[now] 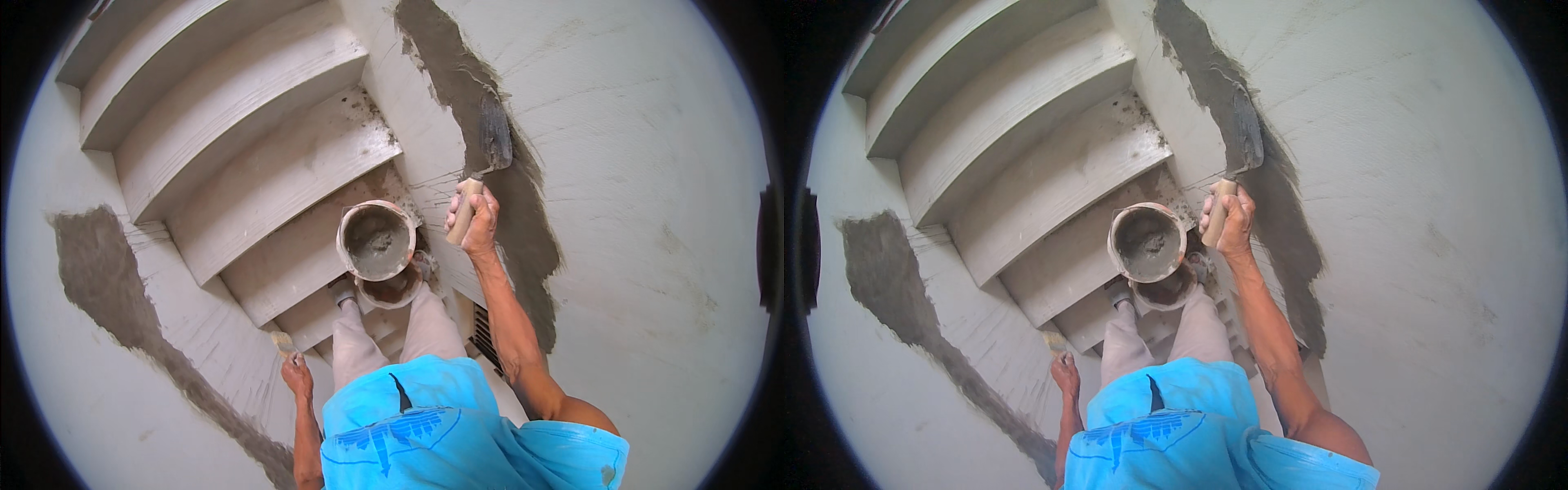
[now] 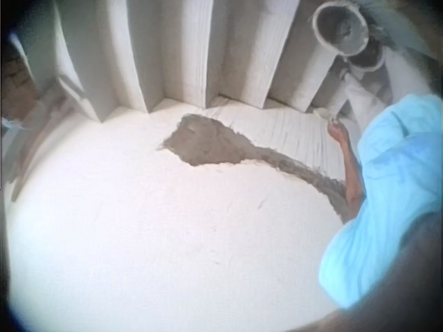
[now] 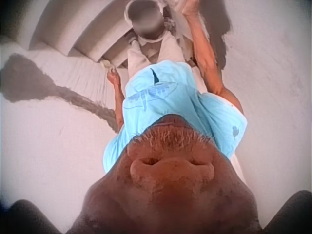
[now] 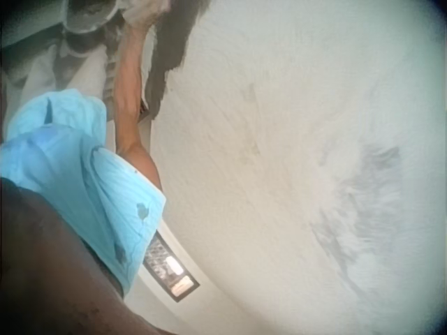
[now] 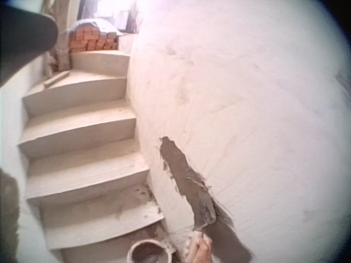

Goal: The person scoops plaster from a bucket using a trowel and applies it to the wall next to a staircase. They repeatedly smooth the plaster on the wall surface while sitting on the stairs.

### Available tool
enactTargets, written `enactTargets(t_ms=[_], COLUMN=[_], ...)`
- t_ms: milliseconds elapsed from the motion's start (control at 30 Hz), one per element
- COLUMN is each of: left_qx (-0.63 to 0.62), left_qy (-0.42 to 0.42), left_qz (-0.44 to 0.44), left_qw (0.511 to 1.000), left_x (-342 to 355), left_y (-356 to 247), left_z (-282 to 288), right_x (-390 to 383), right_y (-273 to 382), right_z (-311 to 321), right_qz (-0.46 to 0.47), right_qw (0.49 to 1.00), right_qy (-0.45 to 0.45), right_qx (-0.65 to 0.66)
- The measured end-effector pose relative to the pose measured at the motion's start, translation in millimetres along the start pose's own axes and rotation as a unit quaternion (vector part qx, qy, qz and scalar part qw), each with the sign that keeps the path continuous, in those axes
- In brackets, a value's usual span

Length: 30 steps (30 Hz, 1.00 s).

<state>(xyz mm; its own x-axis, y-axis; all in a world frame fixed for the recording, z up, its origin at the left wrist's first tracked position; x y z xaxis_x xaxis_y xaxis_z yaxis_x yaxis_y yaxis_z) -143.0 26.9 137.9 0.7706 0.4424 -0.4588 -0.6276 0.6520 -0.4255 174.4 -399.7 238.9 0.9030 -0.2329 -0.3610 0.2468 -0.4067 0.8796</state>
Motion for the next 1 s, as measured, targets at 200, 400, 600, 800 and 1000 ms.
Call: enactTargets(t_ms=[200, 400, 600, 800, 1000], left_qx=[-0.004, -0.014, -0.008, -0.026, -0.025], left_qy=[-0.001, 0.031, 0.021, 0.006, 0.013], left_qz=[0.016, 0.023, 0.008, -0.004, 0.009], left_qw=[1.000, 0.999, 1.000, 1.000, 1.000], left_x=[-3, -5, 2, 6, 4], left_y=[12, 8, -13, -7, -1], left_z=[-5, -4, 0, -4, -8], right_x=[-11, -7, 39, 19, -15], right_y=[1, -2, -5, -10, -20], right_z=[16, -4, -32, -8, 9], right_qz=[0.005, -0.026, -0.022, -0.008, 0.002], right_qw=[1.000, 0.999, 0.999, 1.000, 0.999], right_qy=[0.028, 0.016, 0.025, 0.012, 0.033], right_qx=[-0.008, -0.017, -0.030, -0.013, 0.017])
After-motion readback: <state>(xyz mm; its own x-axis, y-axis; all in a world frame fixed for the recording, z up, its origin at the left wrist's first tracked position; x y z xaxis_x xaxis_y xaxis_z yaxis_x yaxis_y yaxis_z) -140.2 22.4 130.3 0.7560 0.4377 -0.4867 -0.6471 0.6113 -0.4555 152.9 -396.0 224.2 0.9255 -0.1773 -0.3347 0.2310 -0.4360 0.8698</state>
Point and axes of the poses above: each hand's wrist, its own x-axis towards the middle knuckle, its own z-axis out of the back of the hand, y = z × x, the point moved 1 cm from there along x, towards the middle knuckle
